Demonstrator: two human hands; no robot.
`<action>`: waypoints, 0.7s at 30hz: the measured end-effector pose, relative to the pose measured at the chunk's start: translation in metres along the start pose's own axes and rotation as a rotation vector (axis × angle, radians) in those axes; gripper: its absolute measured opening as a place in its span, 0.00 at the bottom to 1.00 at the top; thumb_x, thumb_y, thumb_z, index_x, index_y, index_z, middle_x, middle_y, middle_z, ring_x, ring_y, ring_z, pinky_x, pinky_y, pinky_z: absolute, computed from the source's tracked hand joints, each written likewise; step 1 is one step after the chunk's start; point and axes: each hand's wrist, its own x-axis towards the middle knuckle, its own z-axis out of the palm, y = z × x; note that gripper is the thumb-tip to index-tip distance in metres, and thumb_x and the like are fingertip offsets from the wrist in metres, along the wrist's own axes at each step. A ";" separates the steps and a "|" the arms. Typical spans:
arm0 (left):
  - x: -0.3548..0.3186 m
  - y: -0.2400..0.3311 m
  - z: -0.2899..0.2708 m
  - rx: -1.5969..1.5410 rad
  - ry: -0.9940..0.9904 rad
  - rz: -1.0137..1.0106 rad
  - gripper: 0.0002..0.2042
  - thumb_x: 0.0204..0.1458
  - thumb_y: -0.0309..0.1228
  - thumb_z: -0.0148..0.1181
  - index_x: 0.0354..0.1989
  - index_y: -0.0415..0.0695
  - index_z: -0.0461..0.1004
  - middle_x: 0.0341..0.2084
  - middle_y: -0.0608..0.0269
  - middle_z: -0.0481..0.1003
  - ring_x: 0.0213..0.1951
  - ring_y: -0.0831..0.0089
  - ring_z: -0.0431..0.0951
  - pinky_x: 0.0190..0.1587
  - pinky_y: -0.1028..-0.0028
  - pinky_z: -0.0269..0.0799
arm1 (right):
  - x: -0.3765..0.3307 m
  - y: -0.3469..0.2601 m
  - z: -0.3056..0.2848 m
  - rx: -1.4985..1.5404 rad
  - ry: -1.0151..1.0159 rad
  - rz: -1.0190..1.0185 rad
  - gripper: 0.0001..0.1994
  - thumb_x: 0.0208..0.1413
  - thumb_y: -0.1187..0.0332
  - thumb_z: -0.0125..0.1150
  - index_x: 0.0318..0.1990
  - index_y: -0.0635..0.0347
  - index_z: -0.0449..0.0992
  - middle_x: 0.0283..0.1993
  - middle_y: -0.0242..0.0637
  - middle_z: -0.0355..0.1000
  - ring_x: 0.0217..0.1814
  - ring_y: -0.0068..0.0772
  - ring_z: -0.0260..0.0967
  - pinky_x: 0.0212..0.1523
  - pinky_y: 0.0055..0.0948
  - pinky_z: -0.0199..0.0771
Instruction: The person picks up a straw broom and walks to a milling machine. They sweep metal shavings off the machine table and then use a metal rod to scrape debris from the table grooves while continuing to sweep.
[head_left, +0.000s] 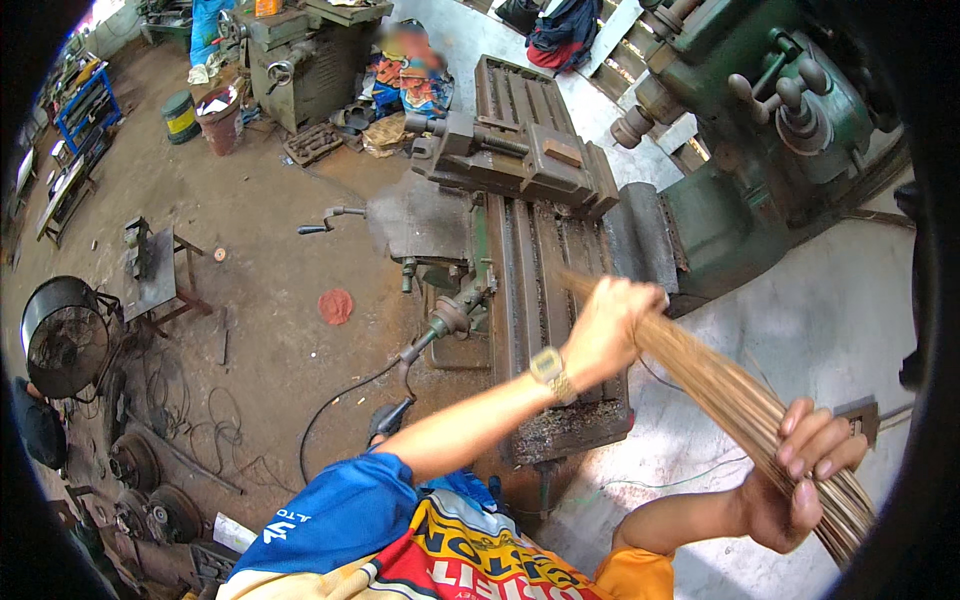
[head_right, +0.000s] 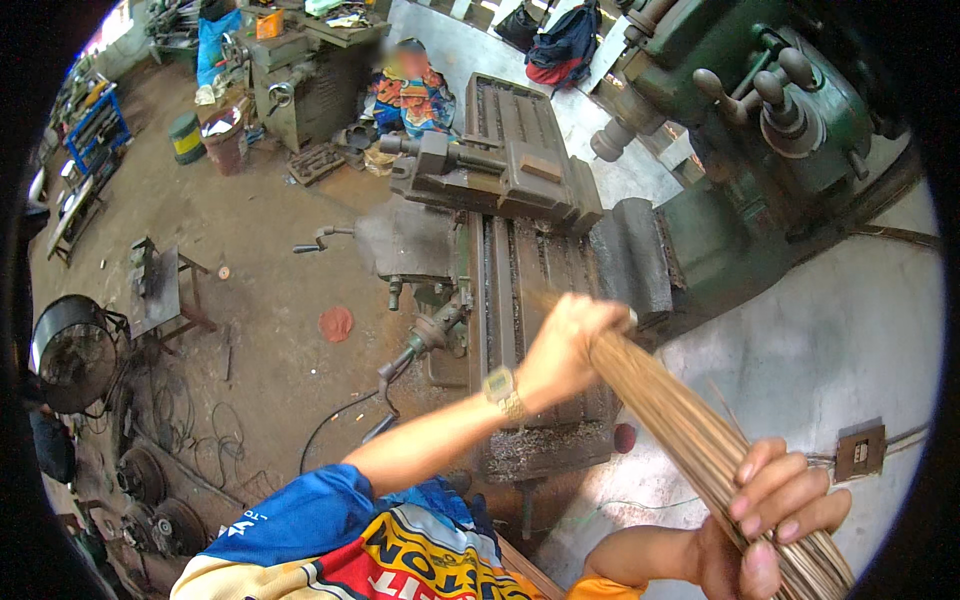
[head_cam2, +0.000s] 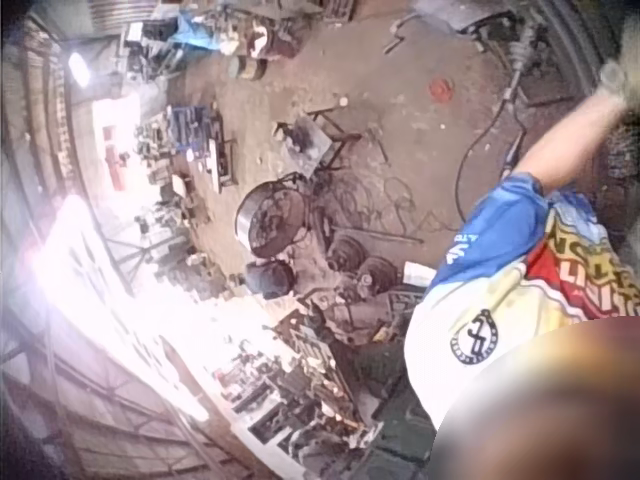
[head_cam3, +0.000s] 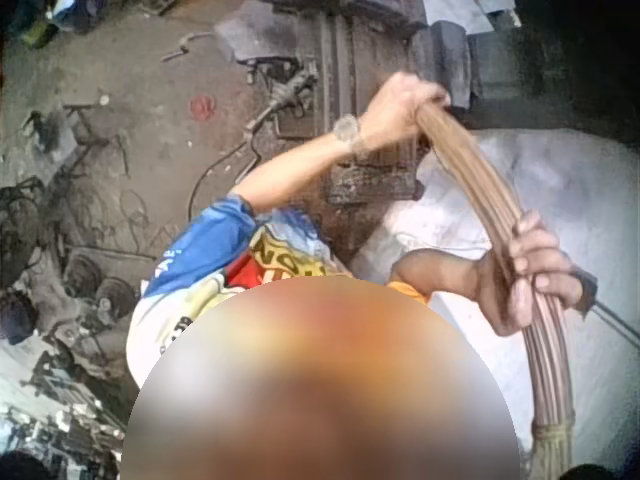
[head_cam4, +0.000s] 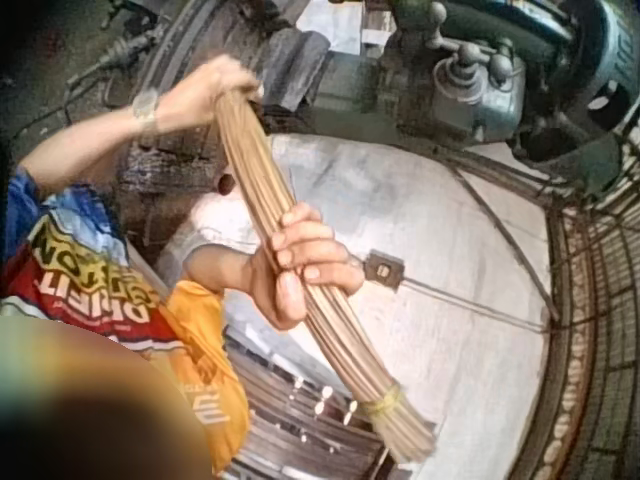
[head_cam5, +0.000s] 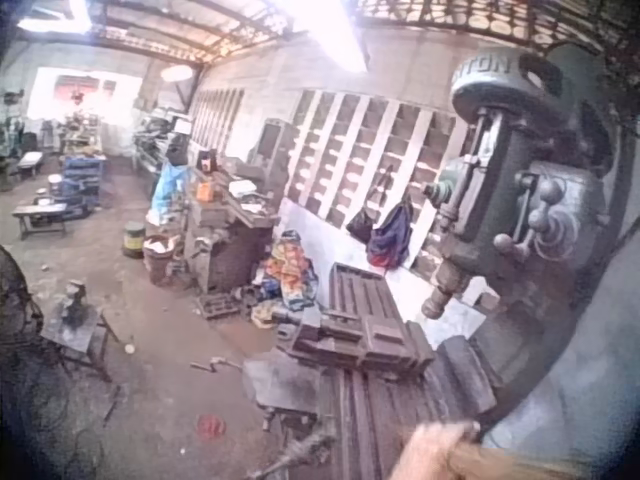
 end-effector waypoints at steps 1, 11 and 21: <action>0.016 -0.014 -0.004 0.058 0.038 0.078 0.16 0.45 0.29 0.69 0.44 0.47 0.77 0.37 0.57 0.78 0.42 0.57 0.74 0.47 0.62 0.67 | -0.001 0.012 0.002 -0.001 0.016 -0.052 0.13 0.45 0.71 0.60 0.35 0.51 0.61 0.27 0.29 0.63 0.31 0.26 0.63 0.44 0.36 0.61; -0.057 -0.051 0.023 0.070 -0.197 -0.315 0.14 0.48 0.29 0.68 0.44 0.43 0.77 0.36 0.51 0.78 0.42 0.51 0.75 0.48 0.57 0.70 | -0.011 0.077 0.000 0.135 -0.014 0.190 0.12 0.46 0.74 0.57 0.38 0.57 0.62 0.28 0.37 0.63 0.31 0.31 0.64 0.43 0.39 0.65; -0.024 0.013 0.008 0.059 -0.139 0.035 0.18 0.44 0.30 0.70 0.46 0.45 0.76 0.37 0.57 0.76 0.42 0.55 0.74 0.48 0.61 0.67 | -0.031 -0.011 -0.021 -0.035 0.160 -0.090 0.13 0.46 0.71 0.62 0.33 0.51 0.61 0.24 0.27 0.59 0.27 0.21 0.61 0.40 0.29 0.60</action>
